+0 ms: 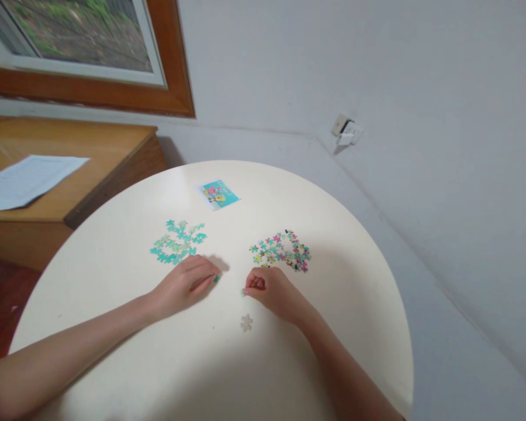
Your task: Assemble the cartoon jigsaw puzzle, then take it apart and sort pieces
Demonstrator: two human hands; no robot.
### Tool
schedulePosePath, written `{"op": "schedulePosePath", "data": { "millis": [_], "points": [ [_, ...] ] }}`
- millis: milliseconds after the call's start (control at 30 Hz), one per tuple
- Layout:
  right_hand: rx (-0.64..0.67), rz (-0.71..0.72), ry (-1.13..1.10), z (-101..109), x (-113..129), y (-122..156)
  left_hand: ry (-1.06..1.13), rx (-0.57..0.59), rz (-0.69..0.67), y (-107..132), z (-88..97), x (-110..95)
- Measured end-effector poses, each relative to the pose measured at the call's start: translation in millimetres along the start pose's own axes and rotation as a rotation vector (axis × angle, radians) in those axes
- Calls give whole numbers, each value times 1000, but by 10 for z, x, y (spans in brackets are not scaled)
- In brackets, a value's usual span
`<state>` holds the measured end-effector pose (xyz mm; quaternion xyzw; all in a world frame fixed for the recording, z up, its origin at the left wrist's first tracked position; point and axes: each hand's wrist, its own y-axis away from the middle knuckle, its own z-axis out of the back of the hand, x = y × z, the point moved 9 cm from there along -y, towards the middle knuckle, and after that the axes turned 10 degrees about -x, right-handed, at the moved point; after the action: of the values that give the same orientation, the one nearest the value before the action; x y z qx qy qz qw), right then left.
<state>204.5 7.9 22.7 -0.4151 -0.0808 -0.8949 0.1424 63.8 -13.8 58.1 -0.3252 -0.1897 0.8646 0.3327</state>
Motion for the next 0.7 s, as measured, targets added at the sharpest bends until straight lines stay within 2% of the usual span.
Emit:
{"op": "schedulePosePath", "data": {
  "millis": [167,267,367,467,700],
  "points": [
    [-84,31,19,49,-28,-29,199,234,-278,141,-143,-668],
    [-80,34,-12,50,-52,-48,176,376,-362,256,-280,-871],
    [-62,13,-72,48,-78,-57,129,378,-373,277,-326,-852],
    [-50,2,-99,44,-81,-56,100,329,-393,250,-306,-789],
    [-46,-7,-104,29,-84,-63,39,301,-407,201,-282,-707]
  ]
}}
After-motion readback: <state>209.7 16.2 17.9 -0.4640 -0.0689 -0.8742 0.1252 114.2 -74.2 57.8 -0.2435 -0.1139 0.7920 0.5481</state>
